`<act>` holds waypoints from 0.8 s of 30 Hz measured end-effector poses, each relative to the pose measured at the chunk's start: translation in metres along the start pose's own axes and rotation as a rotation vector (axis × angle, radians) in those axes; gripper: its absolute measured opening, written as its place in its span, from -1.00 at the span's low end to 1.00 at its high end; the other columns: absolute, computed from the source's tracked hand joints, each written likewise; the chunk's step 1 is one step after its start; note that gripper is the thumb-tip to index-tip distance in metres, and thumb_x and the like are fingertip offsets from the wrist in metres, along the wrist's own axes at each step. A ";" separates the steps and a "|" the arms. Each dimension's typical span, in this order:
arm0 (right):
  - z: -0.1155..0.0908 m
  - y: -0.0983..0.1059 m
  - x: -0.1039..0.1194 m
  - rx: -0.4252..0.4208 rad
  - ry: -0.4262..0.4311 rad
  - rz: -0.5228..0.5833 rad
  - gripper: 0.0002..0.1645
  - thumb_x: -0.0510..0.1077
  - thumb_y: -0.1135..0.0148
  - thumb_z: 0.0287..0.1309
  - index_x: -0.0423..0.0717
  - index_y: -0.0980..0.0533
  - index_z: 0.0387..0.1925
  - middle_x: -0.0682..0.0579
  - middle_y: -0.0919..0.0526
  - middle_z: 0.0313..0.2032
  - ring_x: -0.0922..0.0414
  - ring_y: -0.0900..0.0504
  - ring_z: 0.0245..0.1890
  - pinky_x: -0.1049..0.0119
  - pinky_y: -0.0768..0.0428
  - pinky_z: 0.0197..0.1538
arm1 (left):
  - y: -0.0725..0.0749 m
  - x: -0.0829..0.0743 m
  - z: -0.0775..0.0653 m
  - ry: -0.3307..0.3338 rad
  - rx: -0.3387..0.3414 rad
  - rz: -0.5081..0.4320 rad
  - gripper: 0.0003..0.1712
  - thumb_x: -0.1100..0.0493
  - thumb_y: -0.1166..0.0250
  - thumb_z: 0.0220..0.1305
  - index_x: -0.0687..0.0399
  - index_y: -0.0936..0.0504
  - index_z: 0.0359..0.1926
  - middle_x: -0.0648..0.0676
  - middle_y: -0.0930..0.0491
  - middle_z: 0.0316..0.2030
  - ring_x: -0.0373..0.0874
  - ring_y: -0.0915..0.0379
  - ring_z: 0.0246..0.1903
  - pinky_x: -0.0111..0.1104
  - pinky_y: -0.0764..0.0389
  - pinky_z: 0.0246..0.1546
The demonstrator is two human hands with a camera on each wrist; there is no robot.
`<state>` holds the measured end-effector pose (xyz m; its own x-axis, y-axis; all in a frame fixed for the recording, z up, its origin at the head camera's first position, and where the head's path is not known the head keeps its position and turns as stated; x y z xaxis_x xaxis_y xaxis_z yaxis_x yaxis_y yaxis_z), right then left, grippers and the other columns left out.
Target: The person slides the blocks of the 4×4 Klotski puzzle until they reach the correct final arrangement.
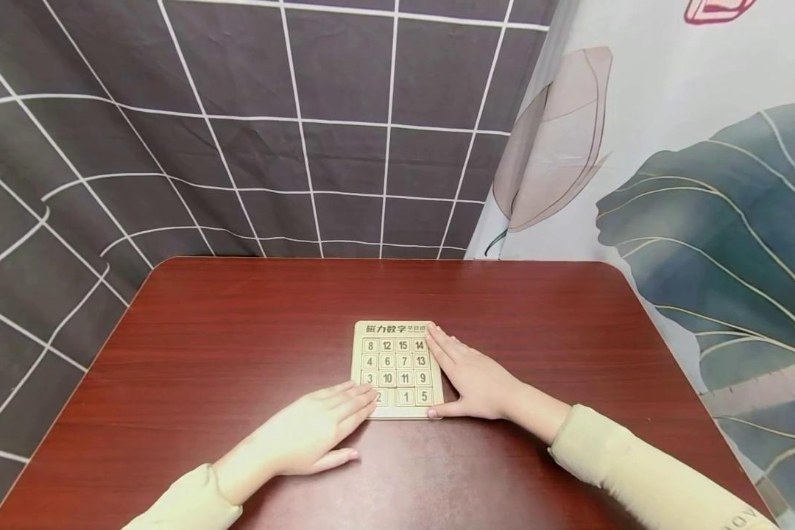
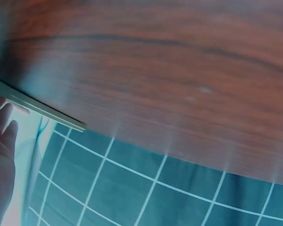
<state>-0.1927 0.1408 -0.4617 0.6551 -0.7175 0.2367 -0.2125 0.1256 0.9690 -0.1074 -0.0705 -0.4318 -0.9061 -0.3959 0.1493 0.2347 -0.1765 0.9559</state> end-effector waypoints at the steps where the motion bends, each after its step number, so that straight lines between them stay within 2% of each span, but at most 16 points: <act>1: 0.000 0.000 0.000 -0.001 0.000 -0.001 0.45 0.52 -0.34 0.17 -0.33 0.03 0.67 -0.21 0.13 0.72 -0.09 0.00 0.72 -0.04 -0.24 0.68 | -0.001 -0.001 0.002 0.000 0.003 -0.002 -0.24 -0.24 -0.33 0.40 0.22 -0.60 0.36 0.16 -0.61 0.36 -0.01 -0.55 0.39 -0.20 -0.55 0.44; 7: 0.000 -0.001 -0.001 -0.006 0.003 0.000 0.45 0.52 -0.35 0.17 -0.33 0.03 0.67 -0.22 0.12 0.71 -0.10 -0.01 0.72 -0.05 -0.25 0.68 | -0.008 -0.002 0.009 0.000 0.025 -0.011 -0.25 -0.24 -0.28 0.46 0.19 -0.56 0.41 0.15 -0.56 0.42 -0.01 -0.50 0.44 -0.19 -0.52 0.48; 12: 0.001 -0.001 -0.001 -0.001 -0.001 -0.003 0.45 0.52 -0.34 0.18 -0.33 0.04 0.67 -0.22 0.13 0.71 -0.09 0.00 0.72 -0.04 -0.24 0.68 | -0.009 0.002 0.008 -0.005 0.032 -0.023 -0.21 -0.26 -0.28 0.45 0.20 -0.54 0.43 0.15 -0.55 0.44 0.00 -0.48 0.45 -0.18 -0.51 0.49; 16: 0.001 -0.001 0.000 0.005 -0.003 0.001 0.46 0.51 -0.35 0.18 -0.34 0.05 0.67 -0.23 0.14 0.71 -0.09 0.01 0.72 -0.05 -0.23 0.69 | -0.006 0.009 0.004 0.002 0.014 -0.014 -0.22 -0.24 -0.33 0.41 0.22 -0.56 0.40 0.17 -0.58 0.40 0.01 -0.51 0.43 -0.17 -0.52 0.47; 24: 0.000 0.000 0.000 0.010 -0.009 0.000 0.46 0.51 -0.35 0.18 -0.33 0.06 0.68 -0.23 0.14 0.71 -0.11 0.00 0.72 -0.06 -0.23 0.68 | -0.004 0.026 -0.004 0.068 0.007 0.016 -0.26 -0.21 -0.36 0.38 0.24 -0.62 0.34 0.18 -0.61 0.37 0.01 -0.56 0.39 -0.14 -0.50 0.48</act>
<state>-0.1930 0.1405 -0.4620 0.6486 -0.7236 0.2358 -0.2197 0.1186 0.9683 -0.1303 -0.0838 -0.4333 -0.8764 -0.4586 0.1473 0.2462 -0.1635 0.9553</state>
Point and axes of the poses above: each hand's wrist, its own z-axis towards the middle knuckle, its own y-axis out of the back of the hand, x = y × z, the point moved 8 cm from there along z, towards the middle knuckle
